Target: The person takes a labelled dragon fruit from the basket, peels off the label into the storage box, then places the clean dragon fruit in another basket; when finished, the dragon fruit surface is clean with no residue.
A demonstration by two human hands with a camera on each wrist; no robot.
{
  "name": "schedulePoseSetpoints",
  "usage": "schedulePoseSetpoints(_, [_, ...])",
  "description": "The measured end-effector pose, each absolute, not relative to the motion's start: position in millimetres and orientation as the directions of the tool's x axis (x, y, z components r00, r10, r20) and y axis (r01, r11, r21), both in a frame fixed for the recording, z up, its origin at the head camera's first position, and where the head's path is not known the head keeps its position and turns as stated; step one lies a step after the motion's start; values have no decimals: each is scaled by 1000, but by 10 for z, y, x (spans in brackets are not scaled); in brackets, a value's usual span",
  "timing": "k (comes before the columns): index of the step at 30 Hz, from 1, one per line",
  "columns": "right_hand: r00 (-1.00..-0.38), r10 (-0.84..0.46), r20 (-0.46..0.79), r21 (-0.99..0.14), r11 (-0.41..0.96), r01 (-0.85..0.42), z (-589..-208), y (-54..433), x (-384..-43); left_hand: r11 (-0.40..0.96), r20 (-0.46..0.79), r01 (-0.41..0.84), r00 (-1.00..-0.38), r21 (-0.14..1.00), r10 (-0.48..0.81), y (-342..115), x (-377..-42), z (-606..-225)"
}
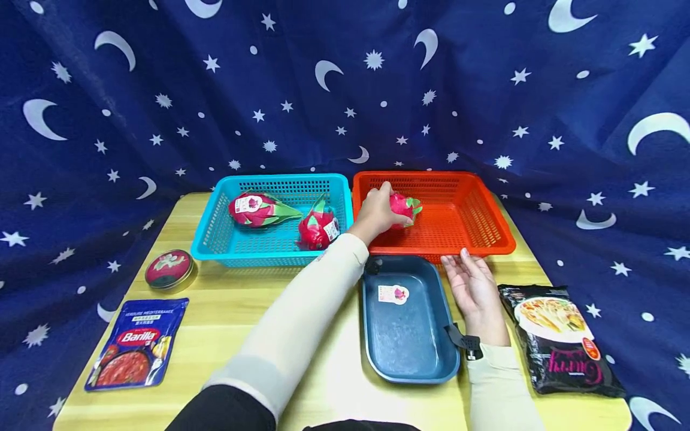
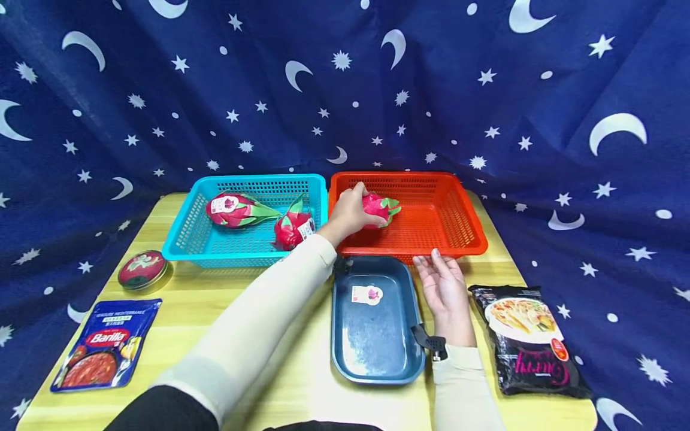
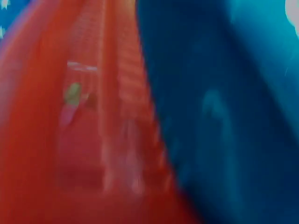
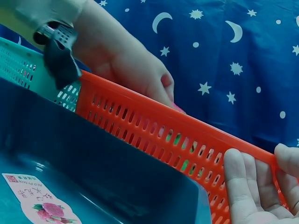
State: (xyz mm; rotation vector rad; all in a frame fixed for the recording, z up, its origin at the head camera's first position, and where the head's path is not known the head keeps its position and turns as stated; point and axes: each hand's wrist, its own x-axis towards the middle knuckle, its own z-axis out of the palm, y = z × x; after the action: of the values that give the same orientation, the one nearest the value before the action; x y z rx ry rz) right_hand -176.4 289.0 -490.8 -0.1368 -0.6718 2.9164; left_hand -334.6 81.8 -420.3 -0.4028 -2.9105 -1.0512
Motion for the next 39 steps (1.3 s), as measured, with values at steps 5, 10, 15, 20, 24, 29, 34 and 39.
schedulePoseSetpoints(5, [-986, 155, -68, -454, -884, -107, -4907, 2862, -1778, 725, 61, 370, -908, 580, 414, 730, -3542, -4159])
schedulePoseSetpoints(10, [-986, 156, -53, -475, -873, -112, -4899, 2843, -1806, 836, 53, 398, -911, 378, 410, 760, -3624, -4071])
schedulePoseSetpoints(15, [-987, 154, -41, -485, -867, -115, -4883, 2834, -1804, 926, 170, 312, -945, 210, 280, 802, -3597, -4077])
schedulePoseSetpoints(20, [-987, 153, -50, -493, -863, -109, -4890, 2839, -1793, 922, 183, 303, -947, 241, 264, 746, -3561, -4088])
schedulePoseSetpoints(24, [-988, 152, -28, -493, -862, -119, -4910, 2842, -1793, 881, 193, 339, -938, 331, 288, 634, -3467, -3987])
schedulePoseSetpoints(29, [-991, 134, 16, -497, -859, -124, -4928, 2823, -1809, 783, 259, 402, -914, 475, 313, 313, -3233, -3810])
schedulePoseSetpoints(34, [-994, 106, 28, -472, -875, -107, -4945, 2858, -1812, 680, 390, 452, -884, 578, 257, -179, -2962, -3708])
schedulePoseSetpoints(39, [-995, 102, 12, -462, -882, -96, -4957, 2926, -1794, 602, 490, 463, -862, 651, 132, -767, -2738, -3840])
